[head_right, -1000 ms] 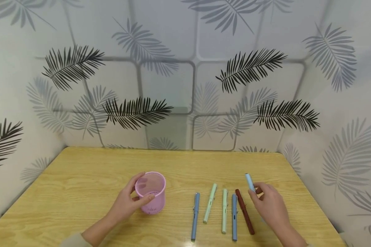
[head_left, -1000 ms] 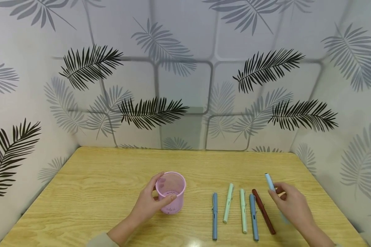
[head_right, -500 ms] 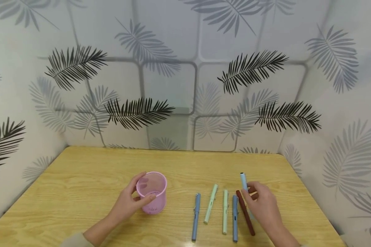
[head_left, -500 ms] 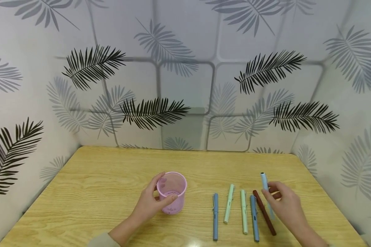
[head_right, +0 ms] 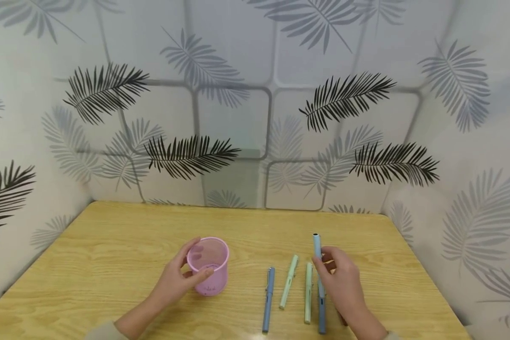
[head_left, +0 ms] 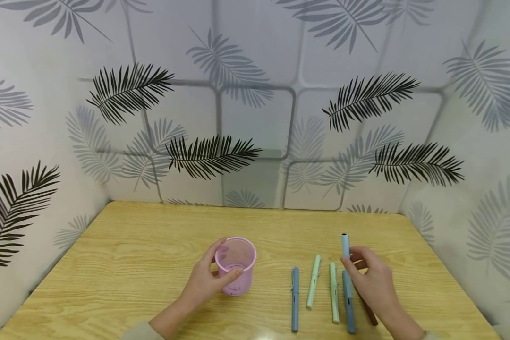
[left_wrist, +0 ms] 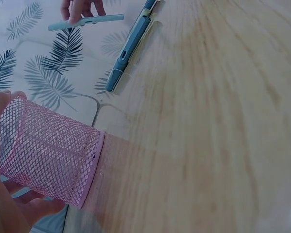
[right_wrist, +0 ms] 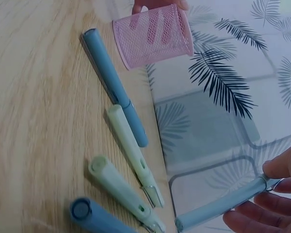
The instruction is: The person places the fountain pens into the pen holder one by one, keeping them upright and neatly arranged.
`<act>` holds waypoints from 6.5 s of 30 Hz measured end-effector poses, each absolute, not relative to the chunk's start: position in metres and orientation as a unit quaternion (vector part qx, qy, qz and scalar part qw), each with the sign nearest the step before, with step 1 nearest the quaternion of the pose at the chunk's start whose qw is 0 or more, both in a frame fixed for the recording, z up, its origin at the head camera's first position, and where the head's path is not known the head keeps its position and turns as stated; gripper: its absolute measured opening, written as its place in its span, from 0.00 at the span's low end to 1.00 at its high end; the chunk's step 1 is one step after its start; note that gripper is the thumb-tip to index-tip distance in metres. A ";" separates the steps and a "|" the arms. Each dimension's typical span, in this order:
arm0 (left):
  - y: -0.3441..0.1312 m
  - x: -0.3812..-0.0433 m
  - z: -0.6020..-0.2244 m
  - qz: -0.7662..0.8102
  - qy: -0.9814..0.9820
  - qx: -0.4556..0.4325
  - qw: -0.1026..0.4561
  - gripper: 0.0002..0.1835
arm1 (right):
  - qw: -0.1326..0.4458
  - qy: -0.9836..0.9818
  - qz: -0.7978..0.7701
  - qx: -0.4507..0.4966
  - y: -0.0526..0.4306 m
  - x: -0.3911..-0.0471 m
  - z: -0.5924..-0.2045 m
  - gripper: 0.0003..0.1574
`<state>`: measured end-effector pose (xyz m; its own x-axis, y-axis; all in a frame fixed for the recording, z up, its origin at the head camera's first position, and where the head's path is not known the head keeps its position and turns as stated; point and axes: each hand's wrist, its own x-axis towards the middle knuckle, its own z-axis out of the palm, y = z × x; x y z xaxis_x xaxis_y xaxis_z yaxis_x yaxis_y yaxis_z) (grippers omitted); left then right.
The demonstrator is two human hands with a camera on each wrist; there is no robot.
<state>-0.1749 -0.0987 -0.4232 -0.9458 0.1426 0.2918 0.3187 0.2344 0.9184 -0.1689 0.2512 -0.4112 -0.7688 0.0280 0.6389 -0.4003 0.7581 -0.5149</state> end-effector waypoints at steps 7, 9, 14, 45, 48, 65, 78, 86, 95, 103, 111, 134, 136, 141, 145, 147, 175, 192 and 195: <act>-0.100 -0.175 -0.423 -0.600 -0.782 -0.153 0.075 0.42 | 0.332 -0.868 0.351 0.112 0.238 -0.172 -0.412 0.12; -0.100 -0.176 -0.423 -0.599 -0.782 -0.154 0.076 0.42 | 0.336 -0.864 0.358 0.116 0.235 -0.173 -0.410 0.13; -0.098 -0.176 -0.425 -0.605 -0.778 -0.154 0.076 0.41 | 0.336 -0.854 0.377 0.125 0.229 -0.174 -0.406 0.12; -0.100 -0.180 -0.432 -0.614 -0.773 -0.150 0.054 0.42 | 0.311 -0.816 0.447 0.194 0.176 -0.181 -0.389 0.14; -0.100 -0.176 -0.427 -0.614 -0.773 -0.150 0.053 0.41 | 0.311 -0.810 0.450 0.211 0.166 -0.176 -0.380 0.14; -0.101 -0.184 -0.442 -0.614 -0.775 -0.139 0.055 0.44 | 0.290 -0.765 0.533 0.218 0.138 -0.195 -0.385 0.12; -0.103 -0.192 -0.454 -0.613 -0.775 -0.144 0.058 0.44 | 0.290 -0.761 0.531 0.235 0.111 -0.181 -0.355 0.13; -0.100 -0.178 -0.427 -0.623 -0.768 -0.140 0.042 0.43 | 0.287 -0.737 0.554 0.259 0.105 -0.187 -0.354 0.13; -0.100 -0.176 -0.424 -0.621 -0.768 -0.145 0.049 0.42 | 0.290 -0.720 0.569 0.273 0.095 -0.189 -0.346 0.15; -0.101 -0.175 -0.422 -0.623 -0.768 -0.140 0.040 0.43 | 0.269 -0.718 0.581 0.273 0.082 -0.189 -0.346 0.15; -0.099 -0.175 -0.420 -0.624 -0.767 -0.143 0.041 0.41 | 0.258 -0.733 0.574 0.257 0.078 -0.190 -0.355 0.15; -0.097 -0.175 -0.421 -0.622 -0.768 -0.146 0.052 0.41 | 0.223 -0.803 0.503 0.230 0.094 -0.210 -0.403 0.16; -0.098 -0.175 -0.421 -0.623 -0.766 -0.149 0.051 0.42 | 0.223 -0.806 0.496 0.232 0.096 -0.210 -0.404 0.15; -0.099 -0.176 -0.422 -0.629 -0.761 -0.150 0.050 0.42 | 0.225 -0.815 0.482 0.229 0.100 -0.211 -0.408 0.14; -0.101 -0.176 -0.424 -0.627 -0.763 -0.148 0.057 0.42 | 0.220 -0.820 0.478 0.225 0.104 -0.211 -0.411 0.13; -0.101 -0.176 -0.424 -0.627 -0.762 -0.148 0.060 0.42 | 0.219 -0.824 0.474 0.222 0.106 -0.211 -0.412 0.13; -0.097 -0.171 -0.426 -0.619 -0.767 -0.155 0.074 0.41 | 0.163 -0.852 0.474 0.150 0.156 -0.202 -0.415 0.11; -0.099 -0.178 -0.438 -0.627 -0.762 -0.142 0.070 0.42 | 0.149 -0.873 0.449 0.116 0.190 -0.195 -0.407 0.11; -0.100 -0.184 -0.449 -0.628 -0.763 -0.139 0.065 0.43 | 0.171 -0.870 0.445 0.127 0.194 -0.193 -0.409 0.09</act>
